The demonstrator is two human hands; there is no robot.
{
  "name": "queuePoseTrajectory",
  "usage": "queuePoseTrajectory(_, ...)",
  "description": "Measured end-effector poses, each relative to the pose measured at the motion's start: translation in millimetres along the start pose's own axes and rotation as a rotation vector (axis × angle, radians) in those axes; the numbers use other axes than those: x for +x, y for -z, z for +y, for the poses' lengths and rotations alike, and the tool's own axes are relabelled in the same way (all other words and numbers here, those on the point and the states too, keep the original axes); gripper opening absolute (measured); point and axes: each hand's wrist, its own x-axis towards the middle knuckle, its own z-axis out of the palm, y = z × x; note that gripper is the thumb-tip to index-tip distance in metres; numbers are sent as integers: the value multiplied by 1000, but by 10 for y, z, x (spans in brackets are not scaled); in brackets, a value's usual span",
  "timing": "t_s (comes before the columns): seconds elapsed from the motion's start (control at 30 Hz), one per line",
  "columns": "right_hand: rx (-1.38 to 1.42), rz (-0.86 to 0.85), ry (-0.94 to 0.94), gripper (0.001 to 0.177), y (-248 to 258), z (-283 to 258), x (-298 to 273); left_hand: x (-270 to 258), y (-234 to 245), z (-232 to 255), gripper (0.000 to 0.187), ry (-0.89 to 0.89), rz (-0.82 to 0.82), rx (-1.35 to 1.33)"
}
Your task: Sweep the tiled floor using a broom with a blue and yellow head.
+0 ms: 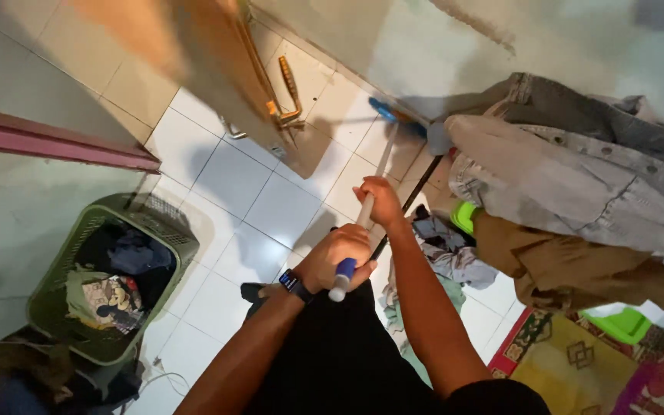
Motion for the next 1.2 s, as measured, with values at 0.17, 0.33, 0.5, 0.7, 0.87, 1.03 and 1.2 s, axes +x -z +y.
queuePoseTrajectory(0.17, 115, 21, -16, 42, -112, -155, 15, 248, 12, 295, 39, 59, 22, 37)
queuePoseTrajectory(0.33, 213, -42, -36, 41, 111, -661, 101, 440, 96, 807, 36, 105, 53, 54)
queuePoseTrajectory(0.5, 231, 32, 70, 35, 151, -764, 372, 408, 170, 967, 35, 75, 86, 127)
queuePoseTrajectory(0.7, 212, 31, 185, 35, -151, -168, 808, 154, 119, 71, 33, 41, 174, 251)
queuePoseTrajectory(0.87, 243, -111, -29, 37, -614, -13, 609, 111, 56, -19, 35, 147, 248, 287)
queuePoseTrajectory(1.03, 484, -171, -186, 29, -455, -390, 215, 255, 32, 560, 38, 212, 278, 245)
queuePoseTrajectory(1.2, 975, 68, -721, 31, -321, -242, -202, 206, -67, 746, 32, 153, 138, 128)
